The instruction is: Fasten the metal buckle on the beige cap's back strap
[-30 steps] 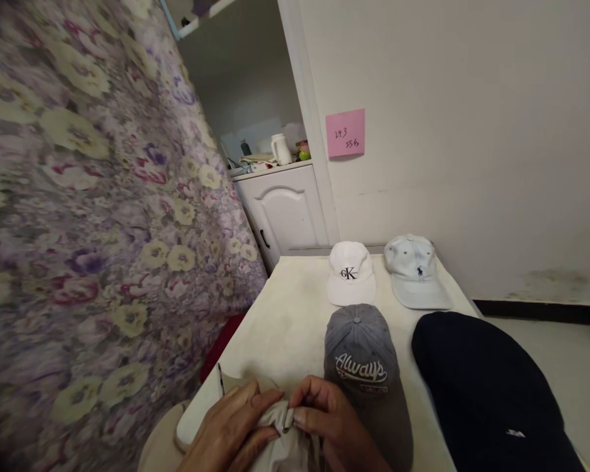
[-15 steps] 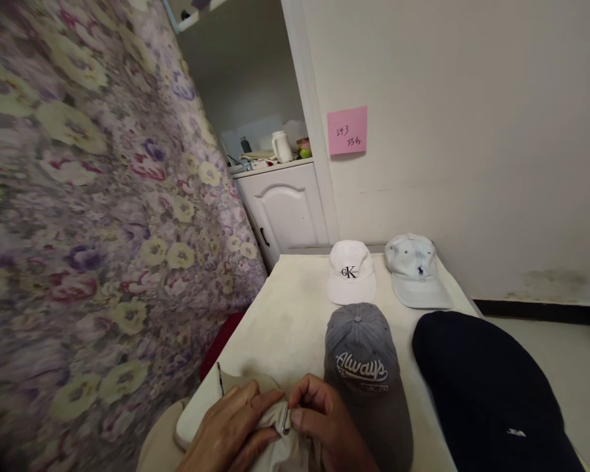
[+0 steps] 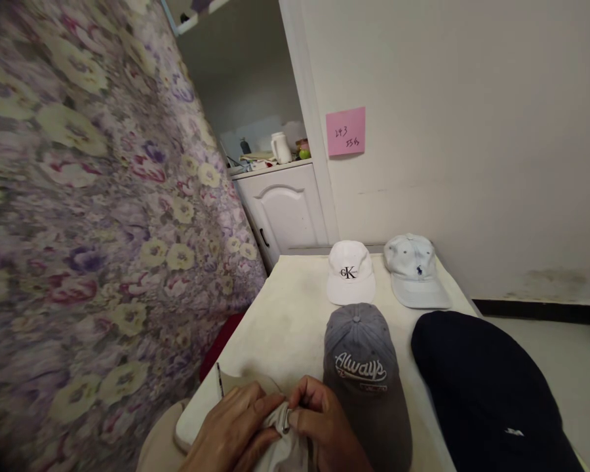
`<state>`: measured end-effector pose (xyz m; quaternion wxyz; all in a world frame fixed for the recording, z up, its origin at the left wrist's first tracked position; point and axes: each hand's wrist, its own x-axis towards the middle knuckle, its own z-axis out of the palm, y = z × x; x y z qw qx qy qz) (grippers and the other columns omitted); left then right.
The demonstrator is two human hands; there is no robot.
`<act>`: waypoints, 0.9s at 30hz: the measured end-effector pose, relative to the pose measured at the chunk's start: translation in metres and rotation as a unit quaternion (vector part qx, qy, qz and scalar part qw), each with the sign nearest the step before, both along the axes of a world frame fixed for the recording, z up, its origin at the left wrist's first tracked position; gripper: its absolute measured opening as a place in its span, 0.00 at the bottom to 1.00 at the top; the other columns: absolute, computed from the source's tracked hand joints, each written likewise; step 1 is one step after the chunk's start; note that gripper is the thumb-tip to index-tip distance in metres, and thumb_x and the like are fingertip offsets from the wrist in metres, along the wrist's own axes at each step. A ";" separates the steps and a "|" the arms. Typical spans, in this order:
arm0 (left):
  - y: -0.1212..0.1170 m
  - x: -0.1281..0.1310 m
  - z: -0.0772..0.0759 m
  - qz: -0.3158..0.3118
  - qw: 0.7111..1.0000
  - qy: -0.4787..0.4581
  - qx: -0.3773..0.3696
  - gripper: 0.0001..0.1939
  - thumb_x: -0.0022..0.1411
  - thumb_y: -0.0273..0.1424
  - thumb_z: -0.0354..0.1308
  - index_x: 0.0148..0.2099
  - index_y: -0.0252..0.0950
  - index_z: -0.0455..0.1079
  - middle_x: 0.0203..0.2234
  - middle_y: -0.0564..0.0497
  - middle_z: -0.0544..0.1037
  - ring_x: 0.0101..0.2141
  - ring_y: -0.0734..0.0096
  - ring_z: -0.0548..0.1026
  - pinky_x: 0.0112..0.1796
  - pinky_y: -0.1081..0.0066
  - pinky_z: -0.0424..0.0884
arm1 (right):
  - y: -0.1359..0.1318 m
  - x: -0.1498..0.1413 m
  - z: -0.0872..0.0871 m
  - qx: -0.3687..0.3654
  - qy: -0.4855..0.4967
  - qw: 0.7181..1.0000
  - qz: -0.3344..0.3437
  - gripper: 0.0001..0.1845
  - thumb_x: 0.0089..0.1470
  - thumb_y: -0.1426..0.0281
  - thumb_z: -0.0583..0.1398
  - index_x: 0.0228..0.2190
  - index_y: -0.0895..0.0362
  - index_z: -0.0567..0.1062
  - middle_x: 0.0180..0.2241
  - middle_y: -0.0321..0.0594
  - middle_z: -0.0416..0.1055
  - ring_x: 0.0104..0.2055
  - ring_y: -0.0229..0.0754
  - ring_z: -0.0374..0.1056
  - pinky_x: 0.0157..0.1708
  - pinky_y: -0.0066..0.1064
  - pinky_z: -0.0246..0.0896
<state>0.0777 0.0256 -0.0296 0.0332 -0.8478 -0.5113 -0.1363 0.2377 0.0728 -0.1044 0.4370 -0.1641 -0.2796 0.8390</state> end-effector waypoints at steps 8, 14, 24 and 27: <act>-0.004 -0.001 0.002 0.005 1.000 -0.008 -0.004 0.12 0.67 0.33 0.57 0.52 0.42 0.68 0.32 0.51 0.78 0.32 0.63 0.77 0.31 0.67 0.74 | 0.004 0.008 -0.009 0.057 -0.008 0.997 0.045 0.16 0.34 0.72 0.68 0.29 0.55 0.70 0.25 0.31 0.66 0.26 0.36 0.54 0.28 0.29 0.46; -0.003 0.001 -0.007 -0.003 1.000 0.019 0.017 0.16 0.61 0.27 0.63 0.51 0.40 0.68 0.32 0.51 0.79 0.30 0.62 0.78 0.32 0.64 0.76 | 0.002 0.002 -0.002 0.123 -0.123 0.984 -0.034 0.13 0.35 0.68 0.63 0.26 0.54 0.66 0.24 0.30 0.60 0.28 0.38 0.51 0.29 0.31 0.46; -0.004 0.000 0.002 0.004 1.000 -0.009 0.014 0.14 0.63 0.30 0.62 0.51 0.42 0.68 0.33 0.52 0.79 0.32 0.65 0.79 0.33 0.68 0.76 | 0.004 0.007 -0.007 0.137 -0.089 0.987 0.006 0.14 0.40 0.67 0.64 0.30 0.54 0.67 0.25 0.30 0.61 0.28 0.38 0.50 0.29 0.31 0.44; -0.004 0.001 -0.002 -0.002 1.000 0.008 0.016 0.15 0.63 0.28 0.63 0.51 0.41 0.68 0.32 0.52 0.79 0.30 0.64 0.79 0.31 0.67 0.75 | 0.004 0.006 -0.005 0.148 -0.115 0.982 -0.027 0.13 0.39 0.66 0.63 0.28 0.53 0.65 0.25 0.31 0.60 0.28 0.38 0.51 0.29 0.31 0.46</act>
